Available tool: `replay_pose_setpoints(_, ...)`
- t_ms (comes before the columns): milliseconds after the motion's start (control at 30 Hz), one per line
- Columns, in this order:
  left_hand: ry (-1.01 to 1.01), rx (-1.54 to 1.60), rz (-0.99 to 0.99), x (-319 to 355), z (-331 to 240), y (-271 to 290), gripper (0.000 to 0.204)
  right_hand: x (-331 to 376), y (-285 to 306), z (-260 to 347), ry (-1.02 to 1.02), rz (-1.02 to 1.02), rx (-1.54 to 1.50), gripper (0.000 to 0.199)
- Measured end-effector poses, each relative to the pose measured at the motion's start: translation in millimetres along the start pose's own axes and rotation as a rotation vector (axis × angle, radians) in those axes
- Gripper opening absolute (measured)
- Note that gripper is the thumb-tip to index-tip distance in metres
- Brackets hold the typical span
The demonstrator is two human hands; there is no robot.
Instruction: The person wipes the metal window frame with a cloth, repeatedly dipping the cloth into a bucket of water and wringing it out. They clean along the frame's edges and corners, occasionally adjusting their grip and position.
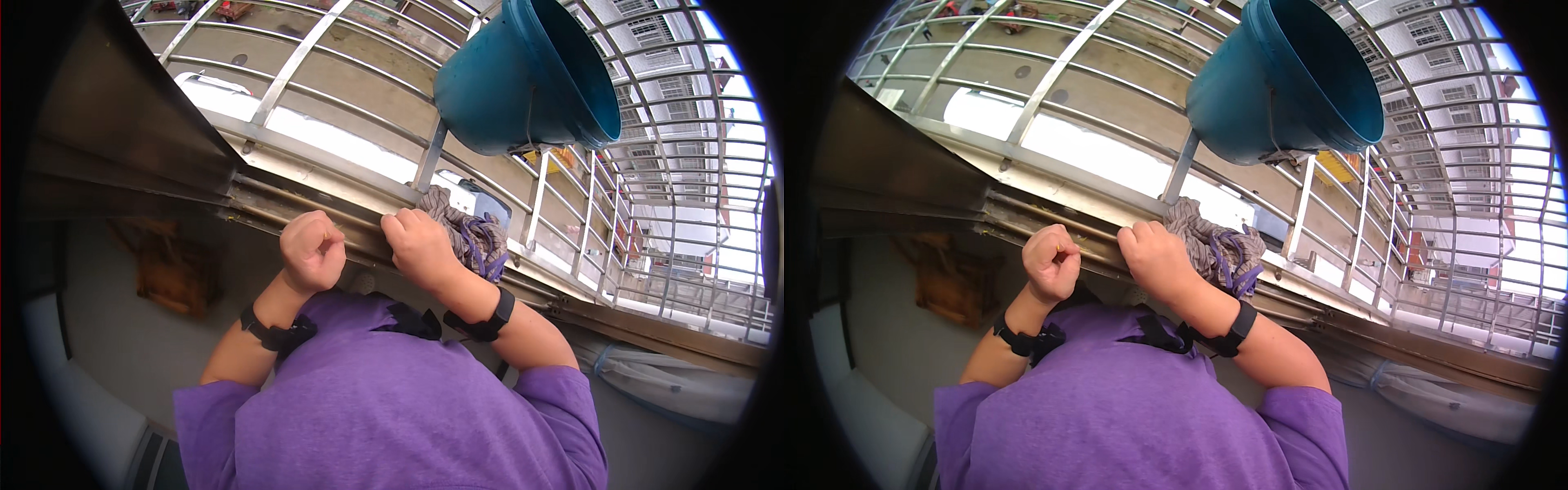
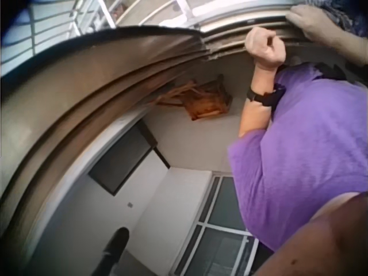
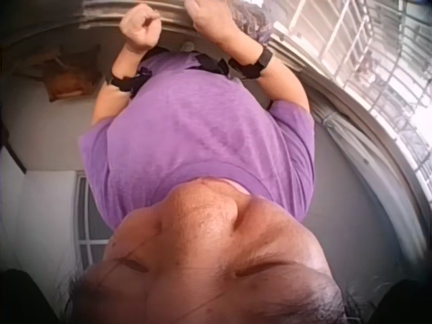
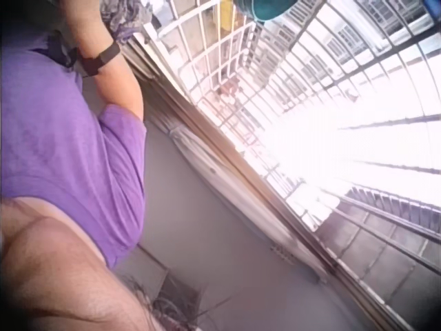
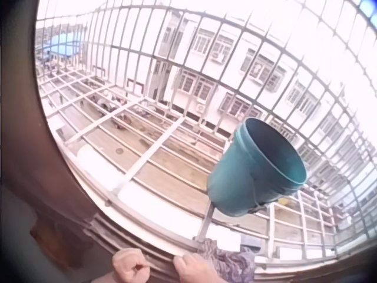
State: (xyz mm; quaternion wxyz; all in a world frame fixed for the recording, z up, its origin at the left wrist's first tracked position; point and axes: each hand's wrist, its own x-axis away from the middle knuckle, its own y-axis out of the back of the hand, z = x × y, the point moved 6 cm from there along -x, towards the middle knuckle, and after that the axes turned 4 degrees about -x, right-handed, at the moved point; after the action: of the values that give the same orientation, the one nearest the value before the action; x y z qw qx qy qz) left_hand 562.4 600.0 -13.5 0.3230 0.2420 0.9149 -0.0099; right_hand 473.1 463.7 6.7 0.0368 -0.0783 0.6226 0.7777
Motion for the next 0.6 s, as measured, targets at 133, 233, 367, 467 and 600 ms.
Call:
replay_pose_setpoints(133, 0.003, -0.036, -0.010, -0.3, -1.9, 0.5, 0.008, -36.1, -15.9, 16.7, 0.095, -0.054, -0.077, 0.010)
replay_pose_setpoints(233, 0.010, -0.021, 0.013, -1.5, -0.7, 0.2, 0.008, -52.7, -23.1, 27.0, 0.124, -0.124, -0.125, 0.009)
replay_pose_setpoints(367, 0.062, 0.003, 0.014, -0.8, 2.7, 0.9, 0.011, -25.8, -12.9, 9.5, 0.059, 0.012, -0.164, 0.015)
replay_pose_setpoints(467, 0.058, 0.023, 0.023, 0.0, 2.9, 1.2, 0.010, 47.6, 12.3, -34.4, -0.107, 0.144, -0.054, 0.024)
replay_pose_setpoints(600, 0.064, 0.021, 0.024, 0.1, 2.9, -4.4, 0.011, 140.0, 56.0, -83.9, -0.376, 0.317, 0.172, 0.013)
